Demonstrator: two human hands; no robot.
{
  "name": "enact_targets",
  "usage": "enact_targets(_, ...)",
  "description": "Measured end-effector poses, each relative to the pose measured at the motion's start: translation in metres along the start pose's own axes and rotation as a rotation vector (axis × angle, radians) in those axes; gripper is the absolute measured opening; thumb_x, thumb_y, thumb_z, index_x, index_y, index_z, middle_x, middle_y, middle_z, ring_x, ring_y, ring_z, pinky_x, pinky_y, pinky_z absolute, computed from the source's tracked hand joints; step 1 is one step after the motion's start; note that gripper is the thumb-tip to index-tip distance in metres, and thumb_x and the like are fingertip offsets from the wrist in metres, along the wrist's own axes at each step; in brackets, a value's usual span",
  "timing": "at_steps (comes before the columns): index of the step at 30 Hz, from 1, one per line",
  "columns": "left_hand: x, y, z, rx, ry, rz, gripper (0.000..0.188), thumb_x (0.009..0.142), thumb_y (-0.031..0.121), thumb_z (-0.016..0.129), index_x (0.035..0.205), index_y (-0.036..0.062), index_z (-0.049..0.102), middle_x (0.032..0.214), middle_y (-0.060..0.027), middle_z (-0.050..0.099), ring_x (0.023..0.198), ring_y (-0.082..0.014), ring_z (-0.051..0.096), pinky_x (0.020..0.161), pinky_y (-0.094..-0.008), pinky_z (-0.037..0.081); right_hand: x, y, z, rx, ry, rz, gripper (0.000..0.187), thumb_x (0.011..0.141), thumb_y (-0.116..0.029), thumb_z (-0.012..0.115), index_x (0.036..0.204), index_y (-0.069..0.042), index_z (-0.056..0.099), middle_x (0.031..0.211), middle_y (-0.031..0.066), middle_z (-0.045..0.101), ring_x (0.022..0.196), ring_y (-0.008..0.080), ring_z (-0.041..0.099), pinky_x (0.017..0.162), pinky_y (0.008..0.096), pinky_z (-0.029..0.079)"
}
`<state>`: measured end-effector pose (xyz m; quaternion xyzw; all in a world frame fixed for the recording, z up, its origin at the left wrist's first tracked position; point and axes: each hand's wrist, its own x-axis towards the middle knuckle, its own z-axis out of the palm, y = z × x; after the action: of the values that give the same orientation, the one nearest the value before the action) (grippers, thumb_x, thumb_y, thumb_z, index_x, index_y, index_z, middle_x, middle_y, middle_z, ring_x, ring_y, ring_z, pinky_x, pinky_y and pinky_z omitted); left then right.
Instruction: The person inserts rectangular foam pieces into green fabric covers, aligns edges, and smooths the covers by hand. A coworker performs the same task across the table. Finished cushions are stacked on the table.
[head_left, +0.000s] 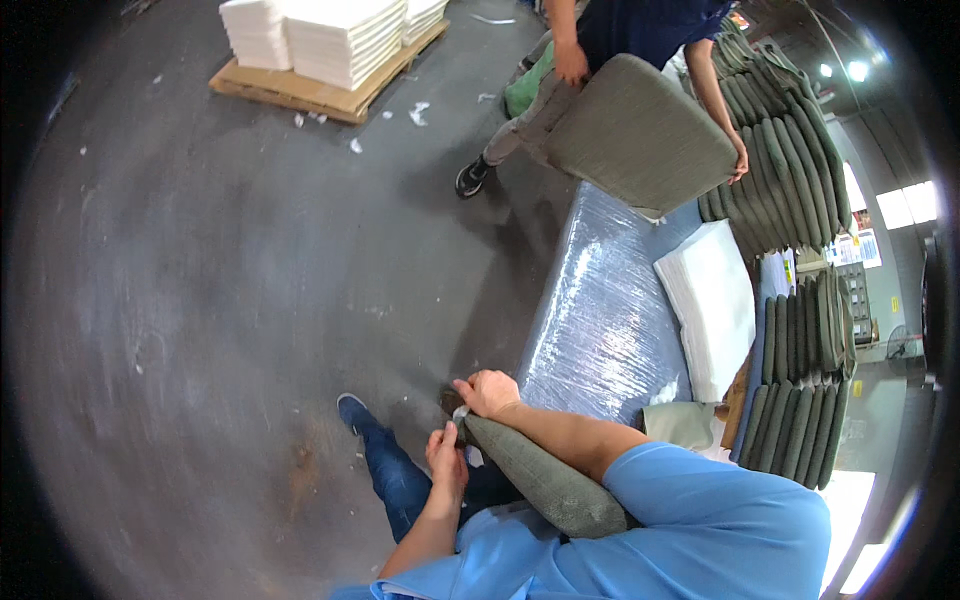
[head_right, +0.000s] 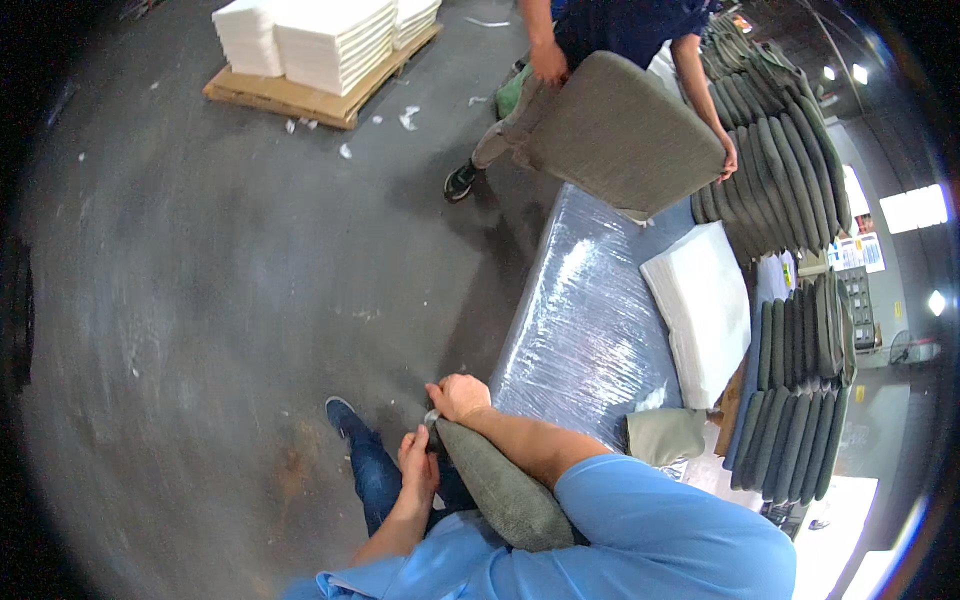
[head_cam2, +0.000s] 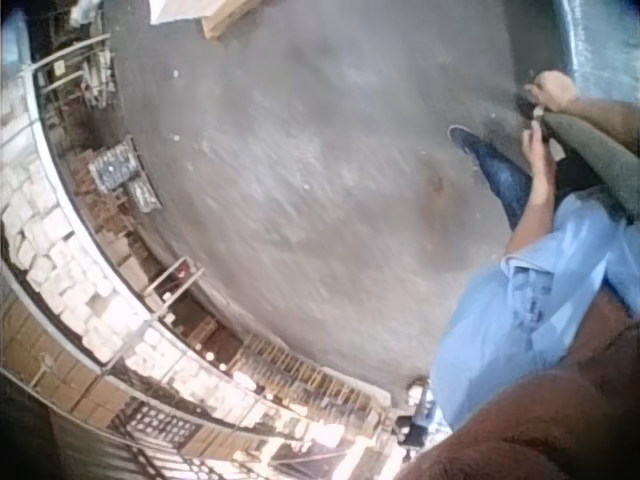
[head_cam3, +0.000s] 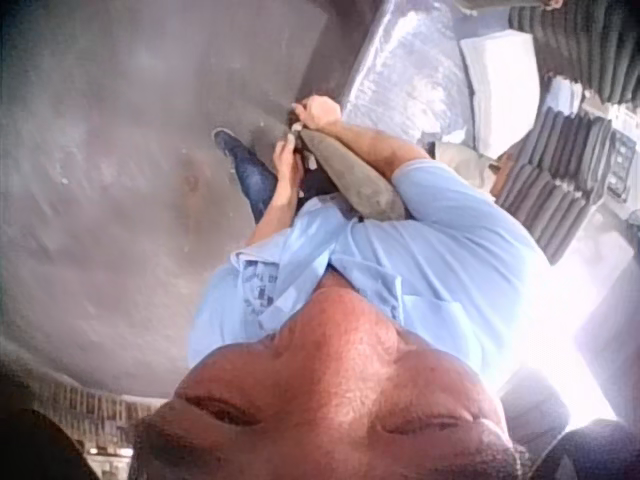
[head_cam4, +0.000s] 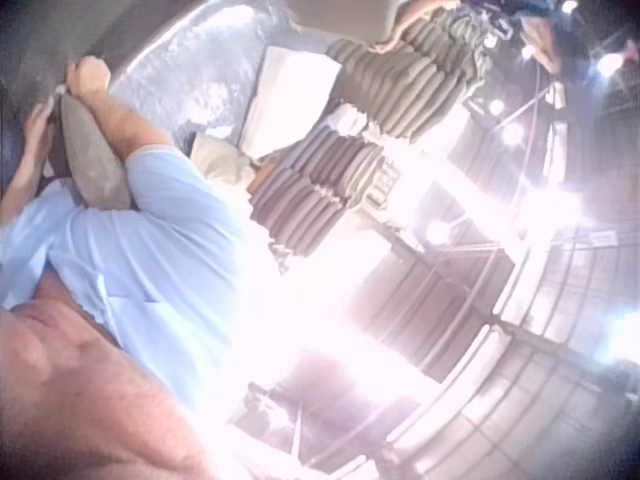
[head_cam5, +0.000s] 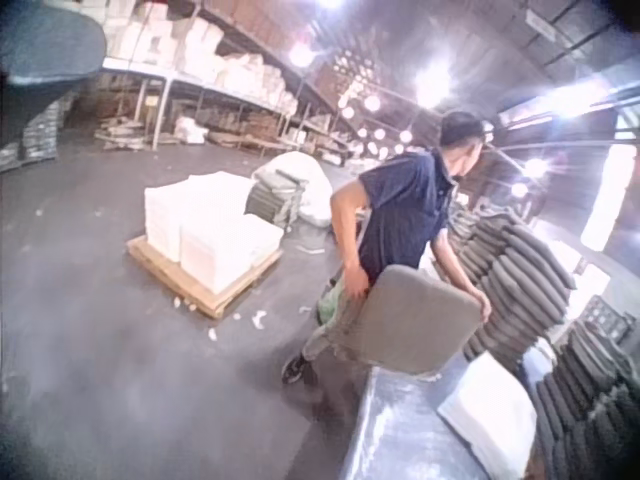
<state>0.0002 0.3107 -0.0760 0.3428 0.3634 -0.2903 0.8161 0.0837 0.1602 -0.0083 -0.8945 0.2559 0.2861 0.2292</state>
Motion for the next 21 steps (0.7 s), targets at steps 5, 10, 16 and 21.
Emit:
enact_targets(5, 0.02, -0.015, 0.012, -0.075, 0.056, 0.086, 0.016, 0.107, 0.022, 0.06, 0.098, 0.0095, 0.055, 0.094, -0.0053, 0.065, 0.082, -0.0175, 0.062, 0.076, -0.0381, 0.054, 0.018, 0.009, 0.015, -0.043, -0.042, 0.018, 0.05, 0.099, -0.053, 0.055, 0.099, -0.01, 0.081, 0.1, 0.0207, 0.076, 0.102, 0.0388, 0.072, 0.093, 0.0478, 0.056)
enact_targets(10, 0.063, -0.02, 0.027, 0.061, 0.293, -0.267, 0.019, 0.105, 0.025, 0.059, 0.111, 0.0067, 0.059, 0.105, -0.0111, 0.068, 0.084, -0.0267, 0.069, 0.063, -0.0449, 0.058, 0.035, 0.003, 0.025, -0.097, -0.126, 0.085, 0.06, 0.094, -0.063, 0.058, 0.097, -0.007, 0.081, 0.1, 0.0211, 0.076, 0.104, 0.0379, 0.072, 0.094, 0.0458, 0.056)
enact_targets(16, 0.076, -0.013, 0.042, 0.01, 0.543, -0.476, 0.054, 0.095, 0.042, 0.062, 0.122, -0.0045, 0.063, 0.12, -0.0197, 0.069, 0.1, -0.0349, 0.072, 0.08, -0.05, 0.06, 0.05, 0.011, 0.039, -0.123, -0.226, 0.127, 0.061, 0.09, -0.063, 0.064, 0.094, -0.005, 0.081, 0.101, 0.0242, 0.075, 0.102, 0.0401, 0.072, 0.091, 0.0456, 0.056)
enact_targets(21, 0.09, -0.011, 0.042, 0.318, 0.73, -0.502, 0.053, 0.102, 0.037, 0.056, 0.115, -0.0122, 0.07, 0.119, -0.0236, 0.072, 0.109, -0.0347, 0.071, 0.091, -0.0442, 0.056, 0.06, 0.013, 0.052, -0.157, -0.201, 0.077, 0.043, 0.095, -0.042, 0.058, 0.1, -0.005, 0.08, 0.105, 0.0246, 0.075, 0.103, 0.0414, 0.072, 0.093, 0.0487, 0.056)
